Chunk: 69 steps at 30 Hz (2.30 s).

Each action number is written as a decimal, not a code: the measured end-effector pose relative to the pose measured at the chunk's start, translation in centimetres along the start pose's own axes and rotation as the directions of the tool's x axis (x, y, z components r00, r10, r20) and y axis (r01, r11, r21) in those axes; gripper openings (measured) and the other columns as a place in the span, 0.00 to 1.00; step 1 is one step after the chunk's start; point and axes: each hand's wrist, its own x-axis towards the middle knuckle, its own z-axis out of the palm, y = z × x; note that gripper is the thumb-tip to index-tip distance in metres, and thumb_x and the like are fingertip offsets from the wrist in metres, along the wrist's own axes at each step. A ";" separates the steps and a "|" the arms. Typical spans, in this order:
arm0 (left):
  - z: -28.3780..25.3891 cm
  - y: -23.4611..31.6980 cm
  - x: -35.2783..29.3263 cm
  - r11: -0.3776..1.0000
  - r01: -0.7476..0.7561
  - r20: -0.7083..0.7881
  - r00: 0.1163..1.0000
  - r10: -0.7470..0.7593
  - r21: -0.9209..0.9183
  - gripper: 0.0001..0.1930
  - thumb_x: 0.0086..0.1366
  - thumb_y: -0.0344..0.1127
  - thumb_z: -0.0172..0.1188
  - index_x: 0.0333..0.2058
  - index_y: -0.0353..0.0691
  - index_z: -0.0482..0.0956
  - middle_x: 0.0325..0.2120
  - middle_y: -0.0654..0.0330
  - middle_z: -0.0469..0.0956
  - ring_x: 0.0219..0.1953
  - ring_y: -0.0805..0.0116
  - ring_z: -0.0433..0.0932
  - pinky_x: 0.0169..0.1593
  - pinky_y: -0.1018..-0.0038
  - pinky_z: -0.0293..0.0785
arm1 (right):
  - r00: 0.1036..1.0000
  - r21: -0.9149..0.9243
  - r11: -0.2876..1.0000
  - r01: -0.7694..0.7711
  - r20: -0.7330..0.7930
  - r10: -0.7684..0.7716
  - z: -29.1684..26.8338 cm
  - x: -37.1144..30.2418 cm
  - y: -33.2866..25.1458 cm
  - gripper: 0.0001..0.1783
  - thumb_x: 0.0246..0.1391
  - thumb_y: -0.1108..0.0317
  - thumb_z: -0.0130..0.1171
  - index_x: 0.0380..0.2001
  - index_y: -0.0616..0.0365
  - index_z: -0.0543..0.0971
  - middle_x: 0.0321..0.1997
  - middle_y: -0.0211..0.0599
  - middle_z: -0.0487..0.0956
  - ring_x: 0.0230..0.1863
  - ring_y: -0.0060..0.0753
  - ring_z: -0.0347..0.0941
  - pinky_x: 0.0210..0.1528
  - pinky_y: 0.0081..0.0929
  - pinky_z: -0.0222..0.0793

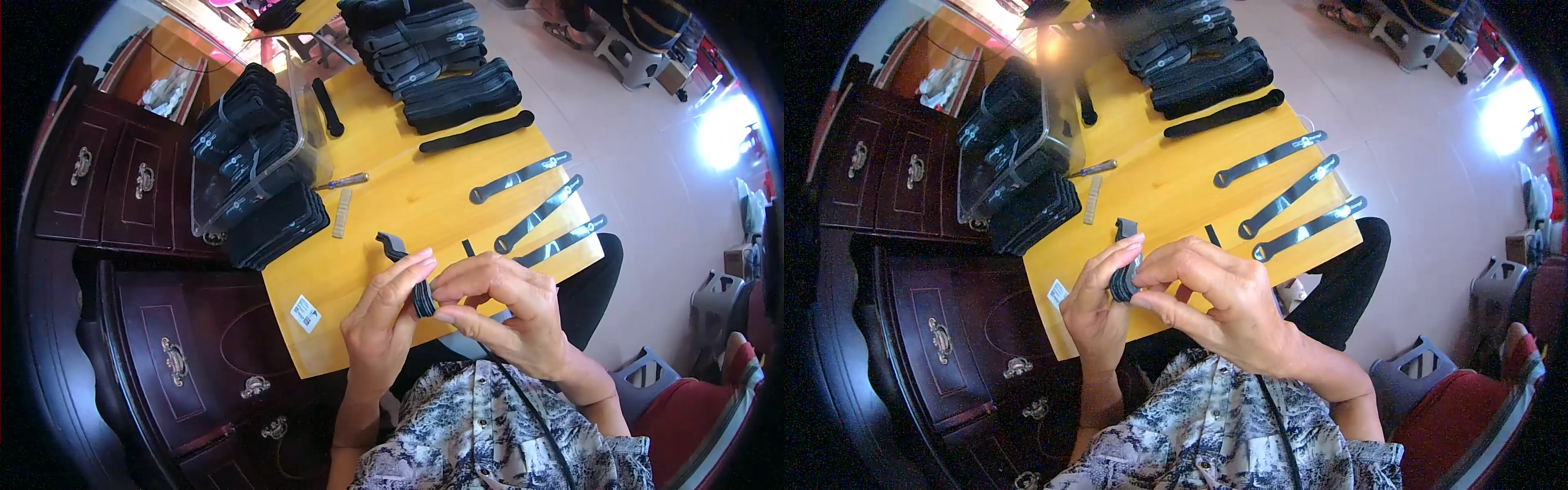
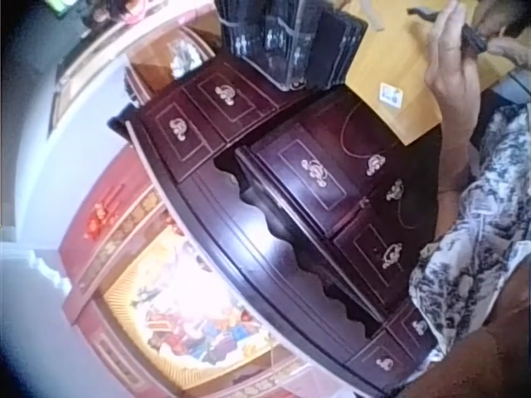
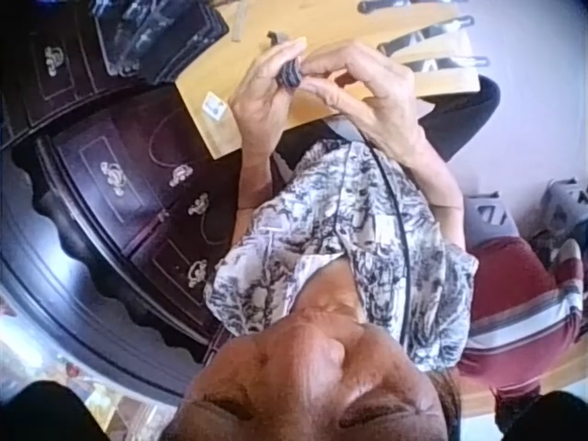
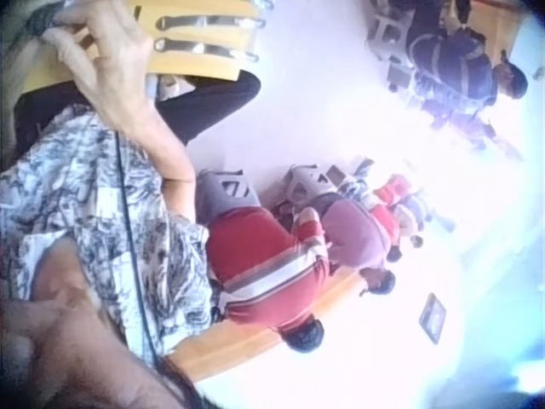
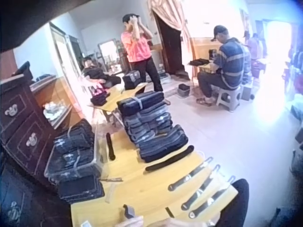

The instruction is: Assembling and organizing black fabric straps by attaching labels and fasteners.

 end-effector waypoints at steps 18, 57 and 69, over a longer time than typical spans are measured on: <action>0.5 -2.3 -2.0 0.999 -0.032 -0.154 0.988 0.031 -0.002 0.19 0.53 0.13 0.60 0.45 0.32 0.77 0.45 0.47 0.80 0.47 0.56 0.80 0.51 0.69 0.76 | 0.967 -0.118 0.975 0.190 0.196 -0.165 0.8 1.6 1.0 0.06 0.52 0.76 0.60 0.33 0.64 0.75 0.33 0.41 0.77 0.38 0.40 0.76 0.40 0.31 0.73; -1.6 -0.6 -5.6 0.337 0.458 0.216 0.800 -0.559 -0.823 0.21 0.58 0.28 0.58 0.49 0.32 0.65 0.48 0.52 0.72 0.47 0.64 0.77 0.52 0.68 0.74 | 0.970 0.398 0.916 -0.046 0.236 -0.054 4.6 2.5 2.5 0.07 0.53 0.69 0.54 0.25 0.57 0.69 0.24 0.33 0.70 0.28 0.31 0.67 0.36 0.28 0.62; -0.7 -0.5 -4.3 0.332 0.602 0.435 0.777 -0.455 -0.726 0.21 0.72 0.36 0.49 0.59 0.40 0.56 0.26 0.66 0.67 0.21 0.83 0.60 0.23 0.87 0.56 | 0.919 0.835 0.457 -0.307 0.136 0.369 4.3 3.1 2.4 0.15 0.66 0.55 0.41 0.32 0.54 0.64 0.30 0.33 0.68 0.33 0.27 0.67 0.36 0.23 0.69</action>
